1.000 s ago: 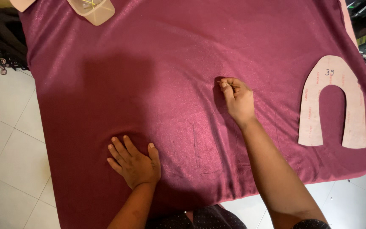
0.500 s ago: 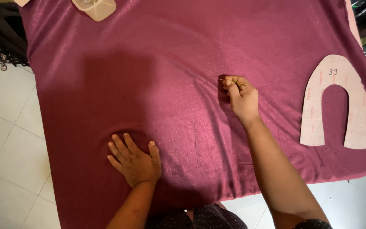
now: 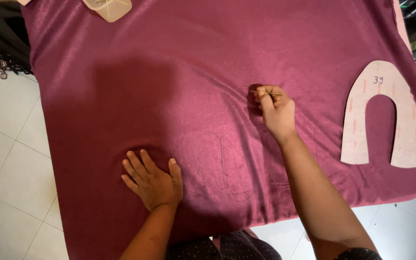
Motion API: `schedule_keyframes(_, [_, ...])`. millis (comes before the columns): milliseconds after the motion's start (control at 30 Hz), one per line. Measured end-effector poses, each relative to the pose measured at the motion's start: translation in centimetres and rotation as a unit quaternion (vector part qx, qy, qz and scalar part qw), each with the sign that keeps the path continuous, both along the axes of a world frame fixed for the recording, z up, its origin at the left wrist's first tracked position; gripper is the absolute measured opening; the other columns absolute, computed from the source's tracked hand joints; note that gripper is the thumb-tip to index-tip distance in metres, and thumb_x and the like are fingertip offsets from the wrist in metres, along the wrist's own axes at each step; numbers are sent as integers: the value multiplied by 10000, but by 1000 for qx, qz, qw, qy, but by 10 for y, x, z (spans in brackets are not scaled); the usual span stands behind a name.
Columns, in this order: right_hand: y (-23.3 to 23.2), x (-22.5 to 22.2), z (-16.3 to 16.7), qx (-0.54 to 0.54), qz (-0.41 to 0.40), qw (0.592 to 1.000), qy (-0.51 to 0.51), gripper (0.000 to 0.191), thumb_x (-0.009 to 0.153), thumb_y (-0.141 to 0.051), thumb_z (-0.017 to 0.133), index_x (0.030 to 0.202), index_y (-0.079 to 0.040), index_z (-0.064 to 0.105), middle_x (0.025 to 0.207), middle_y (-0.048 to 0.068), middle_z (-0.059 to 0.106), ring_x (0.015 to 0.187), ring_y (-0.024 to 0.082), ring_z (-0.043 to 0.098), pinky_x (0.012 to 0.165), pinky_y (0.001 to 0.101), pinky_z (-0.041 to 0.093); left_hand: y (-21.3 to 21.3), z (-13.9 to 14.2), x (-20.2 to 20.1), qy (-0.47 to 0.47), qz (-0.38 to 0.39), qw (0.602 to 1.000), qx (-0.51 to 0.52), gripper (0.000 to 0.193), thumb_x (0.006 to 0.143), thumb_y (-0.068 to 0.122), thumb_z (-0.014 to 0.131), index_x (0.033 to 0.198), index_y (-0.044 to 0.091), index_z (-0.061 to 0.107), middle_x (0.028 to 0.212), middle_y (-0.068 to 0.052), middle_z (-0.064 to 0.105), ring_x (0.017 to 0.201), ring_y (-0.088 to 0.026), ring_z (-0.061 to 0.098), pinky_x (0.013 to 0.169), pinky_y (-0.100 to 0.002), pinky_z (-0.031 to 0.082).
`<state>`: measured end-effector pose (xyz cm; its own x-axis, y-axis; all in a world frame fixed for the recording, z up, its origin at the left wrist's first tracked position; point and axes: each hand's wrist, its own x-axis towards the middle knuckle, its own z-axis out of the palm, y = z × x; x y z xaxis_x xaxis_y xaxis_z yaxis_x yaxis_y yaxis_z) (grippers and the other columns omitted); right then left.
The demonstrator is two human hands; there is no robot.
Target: The person smooths and straightens a maroon cloth over a work table, then arranges large foam letter cutouts on the cloth, aligning them by hand. They use a pin to trace around the edge of one letter and pin it in place on the fabric.
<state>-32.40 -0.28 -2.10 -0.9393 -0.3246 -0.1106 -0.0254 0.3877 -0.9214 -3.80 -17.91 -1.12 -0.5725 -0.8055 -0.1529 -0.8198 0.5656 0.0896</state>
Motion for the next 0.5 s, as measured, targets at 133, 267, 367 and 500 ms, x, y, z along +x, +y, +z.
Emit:
schedule_keyframes(133, [-2,0,-5,-32,9,999,6,201,1043,-121,615,1157,10,718,996,68,773,883,95,714,826,250,601,0,-1,1,5,1,1000,4,870,969,588,402,1562,-33,263,1676,-258,99,1551,-427,83,1216,-630,68])
schedule_keyframes(267, [-2,1,-5,15,4,1000,13,198,1043,-124,619,1139,13,727,980,86,781,850,109,707,783,261,594,0,-1,0,6,1,1000,6,872,970,589,400,1563,-35,256,1678,-257,93,1551,-428,74,1216,-625,60])
schedule_keyframes(367, [5,1,-4,61,27,998,8,201,1026,-137,607,1072,9,738,958,89,786,827,123,733,750,272,611,1,-1,0,1,6,1000,8,869,969,584,399,1562,-34,251,1679,-255,92,1553,-425,74,1216,-620,59])
schedule_keyframes(500, [49,14,-2,-43,-1,999,5,239,1044,-150,511,1055,3,695,974,95,739,828,153,749,756,303,660,3,0,0,15,4,1000,7,869,985,577,410,1569,-46,252,1678,-261,104,1557,-443,82,1218,-637,66])
